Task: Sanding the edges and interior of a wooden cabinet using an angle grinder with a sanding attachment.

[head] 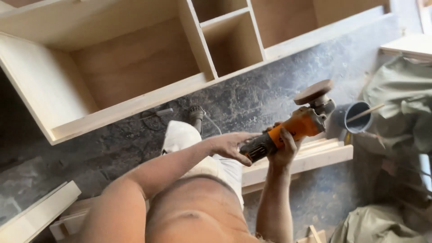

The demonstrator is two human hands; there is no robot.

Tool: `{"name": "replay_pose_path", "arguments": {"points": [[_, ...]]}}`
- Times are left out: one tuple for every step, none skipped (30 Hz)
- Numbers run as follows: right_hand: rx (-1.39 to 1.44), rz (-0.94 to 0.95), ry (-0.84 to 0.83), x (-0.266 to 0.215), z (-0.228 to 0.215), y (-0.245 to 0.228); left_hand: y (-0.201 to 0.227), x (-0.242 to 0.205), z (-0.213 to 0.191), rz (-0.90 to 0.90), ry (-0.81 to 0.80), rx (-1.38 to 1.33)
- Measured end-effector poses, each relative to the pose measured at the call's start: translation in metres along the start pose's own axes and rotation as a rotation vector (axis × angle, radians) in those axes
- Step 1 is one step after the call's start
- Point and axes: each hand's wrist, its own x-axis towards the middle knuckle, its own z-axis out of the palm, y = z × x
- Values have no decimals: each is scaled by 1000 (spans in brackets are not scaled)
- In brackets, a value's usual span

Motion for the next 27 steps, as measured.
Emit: {"name": "replay_pose_path", "arguments": {"points": [[-169,-35,-27,18,-2,0,-28,13,-14,200,132,43],[-336,-71,-57,37,-6,2,-57,26,-29,399,266,89],[-338,-57,-66,56,3,-2,-74,26,-53,393,282,86],[-545,-114,-141,77,10,-3,-94,26,-78,199,678,294],[-762,-160,-208,93,15,-3,-119,23,-96,-28,1055,489],[-775,-134,-211,115,21,8,-135,22,-122,-52,1059,473],[-915,-71,-277,136,24,19,-155,22,-143,-149,1265,512],[-1053,-6,-347,157,25,30,-176,21,-162,-254,1467,553],[-1054,4,-356,186,27,49,-194,32,-178,-266,1474,550],[-1196,-19,-426,216,29,68,-212,42,-195,-226,1583,680],[-1353,-17,-485,234,24,82,-232,47,-195,-206,1667,801],[-1368,19,-483,235,44,95,-247,54,-190,-241,1651,787],[-1480,7,-545,243,69,109,-260,67,-195,-372,1656,819],[-1591,-6,-610,249,95,121,-270,78,-197,-505,1655,851],[-1595,13,-617,268,93,144,-270,82,-196,-525,1650,844],[-1709,-63,-666,284,92,165,-268,86,-194,-578,1714,871],[-1820,-149,-716,300,92,188,-267,90,-196,-625,1780,897],[-1825,-137,-725,303,96,200,-261,91,-197,-639,1776,890],[-1839,-123,-767,307,101,211,-252,93,-200,-690,1852,739],[-1852,-109,-810,311,106,220,-242,95,-203,-739,1922,585],[-1851,-106,-810,312,104,228,-244,97,-202,-742,1921,586],[-1871,-140,-830,312,103,236,-246,98,-202,-771,1932,680],[-1897,-169,-847,312,100,240,-246,99,-199,-801,1934,770],[-1902,-160,-845,312,102,237,-244,99,-199,-806,1926,768],[-1938,-146,-807,313,105,233,-243,100,-199,-822,1914,745],[-1973,-132,-770,314,107,230,-241,100,-200,-837,1901,723],[-1976,-125,-768,317,104,230,-240,100,-200,-841,1895,721]]}}
